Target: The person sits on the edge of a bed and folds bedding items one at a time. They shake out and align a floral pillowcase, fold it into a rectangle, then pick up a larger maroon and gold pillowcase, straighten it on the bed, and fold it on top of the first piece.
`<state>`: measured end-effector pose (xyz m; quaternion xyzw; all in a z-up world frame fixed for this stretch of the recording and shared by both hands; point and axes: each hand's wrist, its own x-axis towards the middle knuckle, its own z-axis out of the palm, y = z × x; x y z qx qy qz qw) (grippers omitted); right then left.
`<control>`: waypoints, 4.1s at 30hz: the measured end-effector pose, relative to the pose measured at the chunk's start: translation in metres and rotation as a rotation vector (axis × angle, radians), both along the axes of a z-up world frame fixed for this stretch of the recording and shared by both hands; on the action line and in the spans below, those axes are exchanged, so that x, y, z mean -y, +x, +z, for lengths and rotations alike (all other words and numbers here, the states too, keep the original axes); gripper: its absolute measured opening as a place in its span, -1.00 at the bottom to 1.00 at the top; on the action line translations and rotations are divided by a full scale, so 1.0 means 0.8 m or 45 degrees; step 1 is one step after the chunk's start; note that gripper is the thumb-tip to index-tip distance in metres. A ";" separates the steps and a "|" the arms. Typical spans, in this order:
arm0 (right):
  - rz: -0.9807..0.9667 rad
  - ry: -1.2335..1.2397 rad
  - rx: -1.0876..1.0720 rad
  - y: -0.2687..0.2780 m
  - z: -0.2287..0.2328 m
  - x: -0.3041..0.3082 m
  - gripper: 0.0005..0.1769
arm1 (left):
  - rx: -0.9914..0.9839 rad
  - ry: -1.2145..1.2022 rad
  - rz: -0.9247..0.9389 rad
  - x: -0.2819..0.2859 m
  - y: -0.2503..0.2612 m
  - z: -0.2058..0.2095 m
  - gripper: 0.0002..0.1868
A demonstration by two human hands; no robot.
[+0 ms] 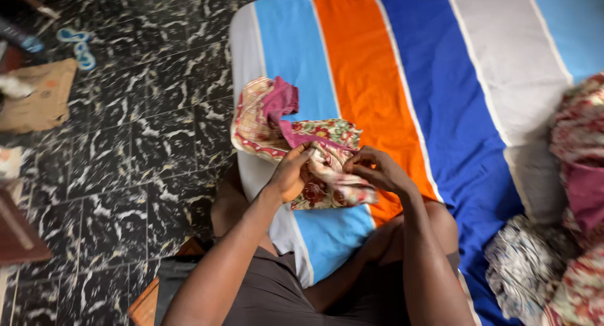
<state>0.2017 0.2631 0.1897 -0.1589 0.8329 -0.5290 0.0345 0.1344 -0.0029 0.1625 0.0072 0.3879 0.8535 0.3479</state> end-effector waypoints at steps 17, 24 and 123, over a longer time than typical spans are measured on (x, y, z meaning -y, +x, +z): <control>-0.641 -0.797 0.101 -0.022 0.053 0.043 -0.79 | -0.709 -0.460 -0.329 0.053 0.023 0.047 -0.41; -0.675 -0.249 0.109 0.024 0.109 -0.017 -0.71 | -1.548 -1.027 -1.406 0.054 0.148 0.048 -0.52; 0.122 -1.813 0.479 0.017 0.169 0.169 -0.56 | -0.253 -0.392 0.006 0.064 0.016 -0.002 -0.61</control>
